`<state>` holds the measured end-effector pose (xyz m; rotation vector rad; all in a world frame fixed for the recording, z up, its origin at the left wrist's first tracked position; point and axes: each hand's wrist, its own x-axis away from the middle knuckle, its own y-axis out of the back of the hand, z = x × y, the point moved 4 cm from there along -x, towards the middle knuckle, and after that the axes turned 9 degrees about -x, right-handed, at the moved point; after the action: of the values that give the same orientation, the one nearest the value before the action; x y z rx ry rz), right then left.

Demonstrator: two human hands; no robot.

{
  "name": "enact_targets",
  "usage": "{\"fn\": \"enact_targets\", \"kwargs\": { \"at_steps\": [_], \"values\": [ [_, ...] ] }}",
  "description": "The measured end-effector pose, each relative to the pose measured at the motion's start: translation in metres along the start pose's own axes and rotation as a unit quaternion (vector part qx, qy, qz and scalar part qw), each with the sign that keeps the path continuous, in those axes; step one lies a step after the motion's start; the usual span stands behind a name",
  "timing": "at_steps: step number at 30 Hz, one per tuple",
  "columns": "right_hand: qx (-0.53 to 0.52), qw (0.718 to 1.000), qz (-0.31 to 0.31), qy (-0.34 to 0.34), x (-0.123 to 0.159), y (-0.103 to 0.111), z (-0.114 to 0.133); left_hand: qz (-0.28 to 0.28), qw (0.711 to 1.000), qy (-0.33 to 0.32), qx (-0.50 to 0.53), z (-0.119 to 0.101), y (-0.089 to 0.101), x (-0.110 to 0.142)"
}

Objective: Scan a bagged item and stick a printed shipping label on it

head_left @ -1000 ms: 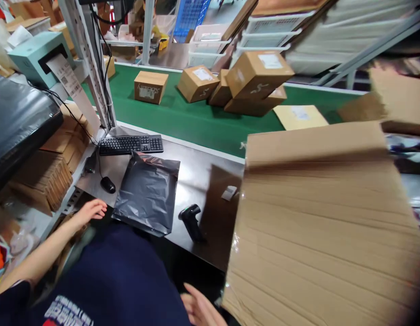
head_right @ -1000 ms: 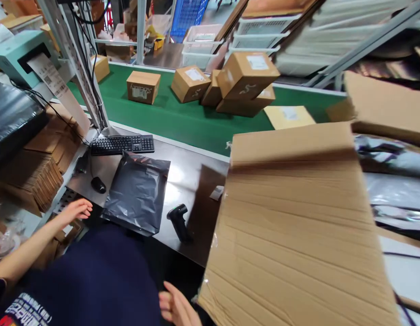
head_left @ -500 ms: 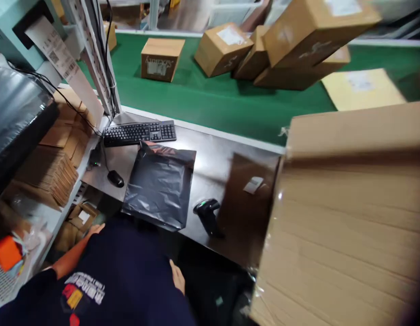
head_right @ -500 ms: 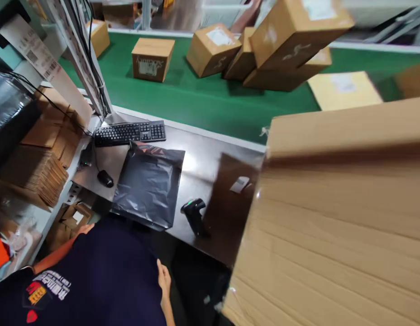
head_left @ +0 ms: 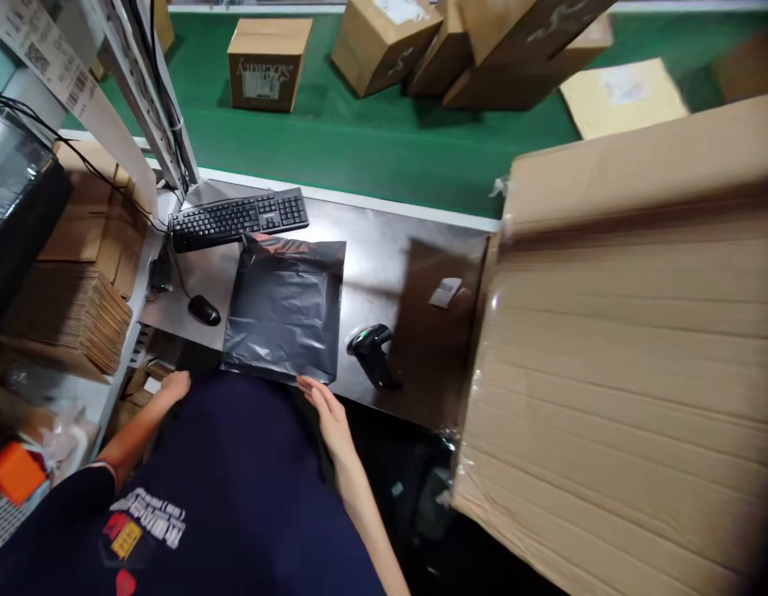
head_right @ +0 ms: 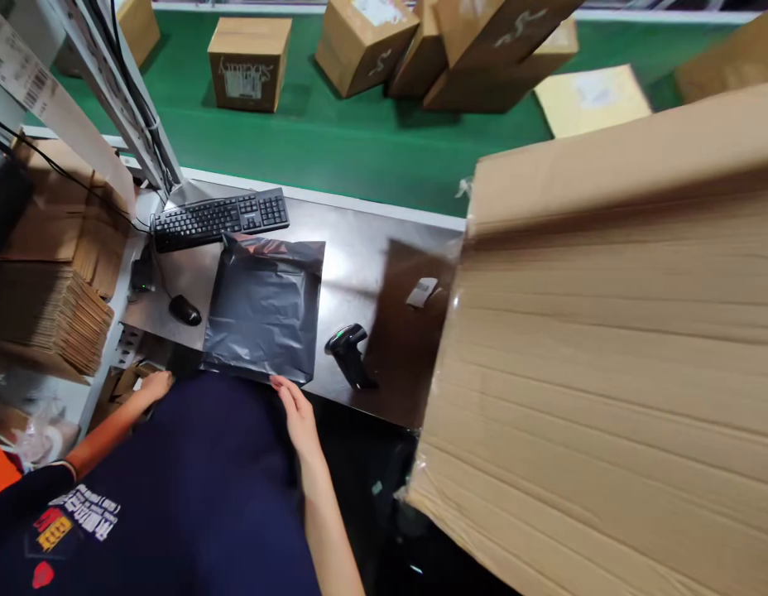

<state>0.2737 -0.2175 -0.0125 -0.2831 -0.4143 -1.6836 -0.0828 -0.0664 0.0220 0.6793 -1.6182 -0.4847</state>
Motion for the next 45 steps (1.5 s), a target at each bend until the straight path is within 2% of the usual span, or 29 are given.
{"fn": "enact_targets", "kwargs": {
  "at_steps": [2,4,6,7,8,9,10,12,13,14,15,18,19,20,22,24,25,28,32,35,38,40,41,43,45],
  "values": [
    [0.019,0.991,0.124,0.041,0.001,-0.017,0.023,0.022,0.999,-0.021,-0.014,-0.007,0.019,0.011],
    [0.142,0.966,0.216,-0.020,0.009,-0.015,0.022,0.020,0.996,-0.084,0.013,-0.029,0.034,0.023],
    [0.265,0.931,0.217,-0.125,0.017,0.009,0.006,0.015,0.972,-0.224,0.071,-0.063,0.039,0.036],
    [0.296,0.922,0.193,-0.155,0.020,0.024,-0.001,0.027,0.949,-0.302,0.084,-0.079,0.036,0.042],
    [0.295,0.927,0.163,-0.162,0.020,0.038,-0.005,0.048,0.926,-0.366,0.075,-0.092,0.031,0.047],
    [0.265,0.943,0.138,-0.146,0.018,0.048,-0.006,0.061,0.915,-0.396,0.038,-0.098,0.025,0.048],
    [0.223,0.962,0.110,-0.114,0.014,0.054,-0.003,0.059,0.920,-0.388,-0.020,-0.098,0.020,0.044],
    [0.181,0.982,0.036,-0.030,-0.003,0.060,0.008,0.001,0.945,-0.303,-0.124,-0.086,0.023,0.026],
    [0.199,0.980,0.010,0.016,-0.013,0.060,0.016,-0.039,0.952,-0.260,-0.154,-0.079,0.030,0.016],
    [0.243,0.968,0.003,0.060,-0.024,0.057,0.023,-0.073,0.953,-0.242,-0.168,-0.074,0.037,0.007],
    [0.296,0.950,0.016,0.098,-0.035,0.053,0.028,-0.090,0.947,-0.257,-0.172,-0.073,0.044,0.000],
    [0.403,0.896,0.102,0.156,-0.054,0.044,0.032,-0.066,0.900,-0.402,-0.154,-0.088,0.049,-0.010],
    [0.413,0.887,0.121,0.166,-0.055,0.043,0.031,-0.053,0.899,-0.417,-0.127,-0.092,0.048,-0.011],
    [0.413,0.885,0.129,0.175,-0.054,0.043,0.031,-0.050,0.914,-0.394,-0.086,-0.093,0.045,-0.014],
    [0.389,0.895,0.117,0.186,-0.050,0.038,0.032,-0.075,0.962,-0.263,0.010,-0.083,0.039,-0.021],
    [0.347,0.916,0.092,0.177,-0.049,0.024,0.038,-0.102,0.983,-0.133,0.080,-0.065,0.029,-0.024],
    [0.325,0.927,0.088,0.165,-0.052,0.012,0.041,-0.098,0.985,-0.100,0.099,-0.057,0.021,-0.025],
    [0.278,0.942,0.130,0.138,-0.067,-0.037,0.055,-0.031,0.984,-0.064,0.165,-0.044,-0.002,-0.029],
    [0.285,0.927,0.203,0.134,-0.085,-0.095,0.073,0.012,0.964,-0.040,0.262,-0.045,-0.026,-0.032],
    [0.297,0.917,0.228,0.137,-0.091,-0.123,0.081,0.010,0.954,-0.045,0.295,-0.048,-0.037,-0.031],
    [0.275,0.921,0.238,0.136,-0.094,-0.136,0.086,-0.007,0.956,-0.067,0.287,-0.045,-0.041,-0.027],
    [0.254,0.924,0.235,0.159,-0.093,-0.125,0.084,-0.034,0.962,-0.084,0.257,-0.038,-0.037,-0.021],
    [0.254,0.924,0.222,0.180,-0.091,-0.111,0.080,-0.056,0.966,-0.092,0.235,-0.033,-0.032,-0.018],
    [0.287,0.916,0.167,0.225,-0.083,-0.062,0.066,-0.110,0.970,-0.113,0.185,-0.022,-0.018,-0.012],
    [0.367,0.892,0.095,0.245,-0.068,0.002,0.043,-0.149,0.966,-0.163,0.132,-0.017,-0.003,-0.010]
  ]
}}
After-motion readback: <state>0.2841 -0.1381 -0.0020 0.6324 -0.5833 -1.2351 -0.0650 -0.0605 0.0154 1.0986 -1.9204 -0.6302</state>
